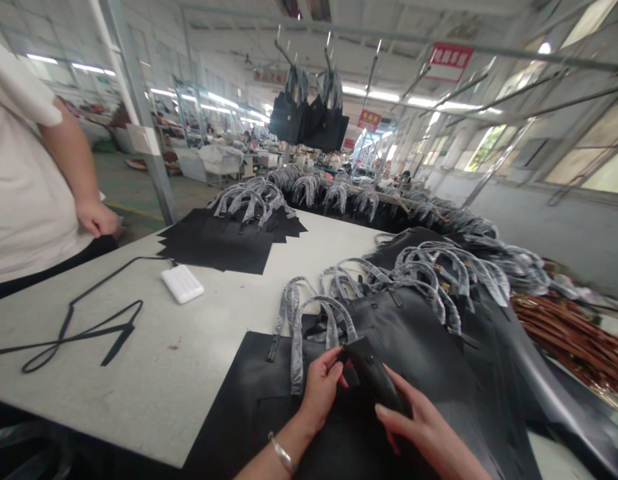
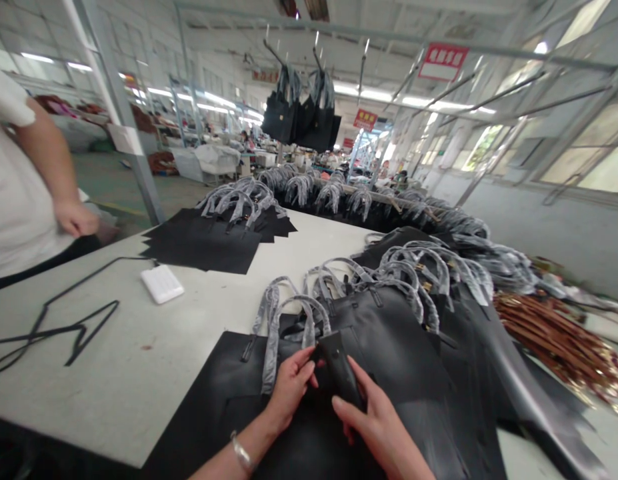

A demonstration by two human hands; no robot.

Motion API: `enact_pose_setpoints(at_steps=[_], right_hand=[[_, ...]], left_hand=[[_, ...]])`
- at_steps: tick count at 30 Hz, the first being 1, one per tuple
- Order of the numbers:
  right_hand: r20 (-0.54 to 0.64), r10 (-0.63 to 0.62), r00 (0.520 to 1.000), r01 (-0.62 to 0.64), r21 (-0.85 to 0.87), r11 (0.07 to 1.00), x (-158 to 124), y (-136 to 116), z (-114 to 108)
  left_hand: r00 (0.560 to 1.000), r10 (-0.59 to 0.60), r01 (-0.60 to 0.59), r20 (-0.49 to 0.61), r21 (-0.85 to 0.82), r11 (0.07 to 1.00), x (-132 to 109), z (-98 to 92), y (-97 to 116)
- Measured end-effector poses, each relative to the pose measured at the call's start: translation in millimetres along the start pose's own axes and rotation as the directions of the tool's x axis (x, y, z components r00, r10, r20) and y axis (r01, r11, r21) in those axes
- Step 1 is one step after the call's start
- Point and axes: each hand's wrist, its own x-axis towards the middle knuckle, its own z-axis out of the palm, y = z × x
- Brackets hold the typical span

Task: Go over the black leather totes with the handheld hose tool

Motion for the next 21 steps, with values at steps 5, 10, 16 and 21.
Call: enact_pose_setpoints(at_steps=[5, 10, 16, 21], right_hand=[[0.014, 0.026, 1.0, -0.026, -0.007, 1.0, 1.4, 5.3, -0.9], [-0.051, 0.028, 0.998, -0.028, -0.008, 1.0, -3.0, -2.4, -3.6], [-0.086, 0.023, 0.996, -0.025, -0.023, 0.999, -1.1, -2.7, 1.4], [-0.131, 0.047, 0.99, -0.058, -0.082, 0.995, -13.9, 13.0, -11.2]], left_hand=[[0.998, -0.028, 0.03, 0.061, -0.036, 0.999, 0.8, -2.3, 2.3], [0.997, -0.071, 0.071, 0.008, -0.042, 0.997, 3.6, -3.6, 2.0], [1.0, -0.019, 0.02, 0.018, -0.037, 0.999, 4.3, -4.7, -1.7], [0.975, 0.213, -0.206, -0.065, 0.098, 0.974, 4.2, -19.5, 14.4]])
